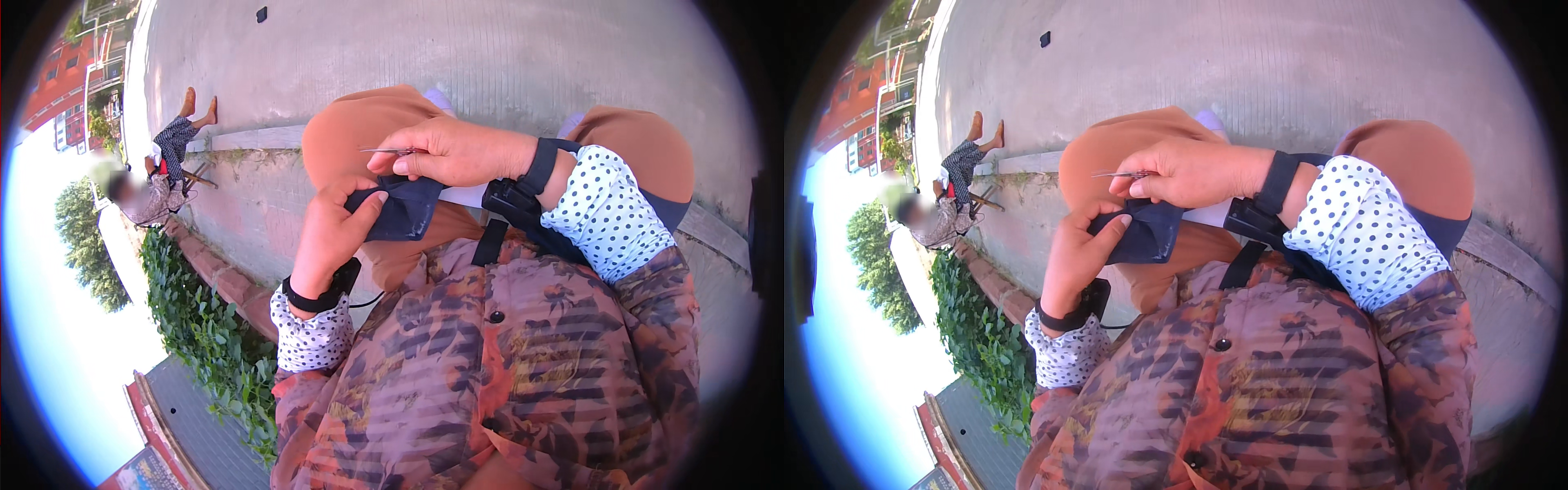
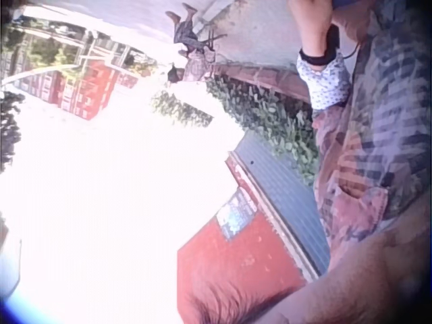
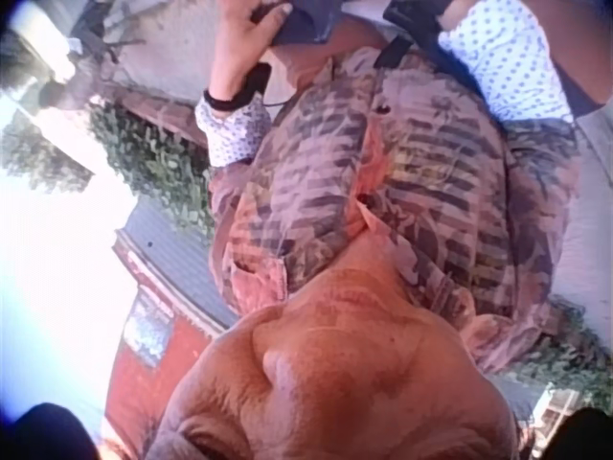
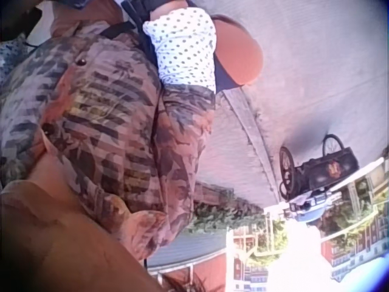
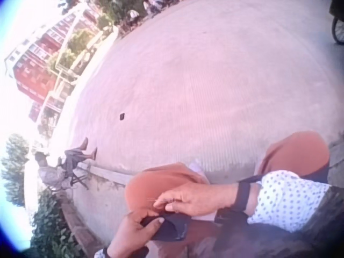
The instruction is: The person uses shears to trim the edge of a dark fabric garment, occasionally stretching the material by hand. After cutting several sections, the person stops trimming and holds the garment.
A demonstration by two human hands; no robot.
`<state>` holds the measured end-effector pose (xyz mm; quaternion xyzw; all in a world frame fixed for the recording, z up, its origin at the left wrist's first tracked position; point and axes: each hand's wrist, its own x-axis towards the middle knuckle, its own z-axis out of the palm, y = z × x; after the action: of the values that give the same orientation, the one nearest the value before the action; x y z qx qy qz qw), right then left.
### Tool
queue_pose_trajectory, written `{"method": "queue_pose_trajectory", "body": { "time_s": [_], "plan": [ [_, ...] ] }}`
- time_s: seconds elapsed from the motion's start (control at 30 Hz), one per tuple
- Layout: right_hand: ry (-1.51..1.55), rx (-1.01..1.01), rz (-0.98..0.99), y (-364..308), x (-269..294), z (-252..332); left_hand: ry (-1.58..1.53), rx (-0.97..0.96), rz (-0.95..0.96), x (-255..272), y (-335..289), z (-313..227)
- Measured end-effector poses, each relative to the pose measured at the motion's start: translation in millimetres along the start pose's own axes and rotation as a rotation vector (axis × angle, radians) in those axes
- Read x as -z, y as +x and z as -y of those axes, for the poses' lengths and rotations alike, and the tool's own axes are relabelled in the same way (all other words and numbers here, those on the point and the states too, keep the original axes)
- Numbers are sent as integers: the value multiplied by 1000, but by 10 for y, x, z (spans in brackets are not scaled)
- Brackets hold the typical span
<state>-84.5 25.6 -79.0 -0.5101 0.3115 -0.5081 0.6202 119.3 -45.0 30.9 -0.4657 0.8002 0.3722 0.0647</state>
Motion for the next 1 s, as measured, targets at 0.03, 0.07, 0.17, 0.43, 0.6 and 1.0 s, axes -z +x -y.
{"method": "queue_pose_trajectory", "body": {
  "time_s": [0.03,0.07,0.17,0.43,0.6,1.0],
  "plan": [
    [-35,-9,40,-2,-28,19,-109,43,34,15,-9,-22],
    [-72,-17,80,-1,-53,33,-218,85,67,30,-20,-42],
    [-55,172,-32,20,-103,-106,-342,87,78,76,-36,-111],
    [-171,29,-103,-49,-79,138,-517,73,90,226,-17,-213],
    [-235,135,-208,-10,-70,120,-558,76,104,251,106,-154],
    [-487,192,-726,-105,-43,466,-824,45,68,197,334,-33]
  ]
}}
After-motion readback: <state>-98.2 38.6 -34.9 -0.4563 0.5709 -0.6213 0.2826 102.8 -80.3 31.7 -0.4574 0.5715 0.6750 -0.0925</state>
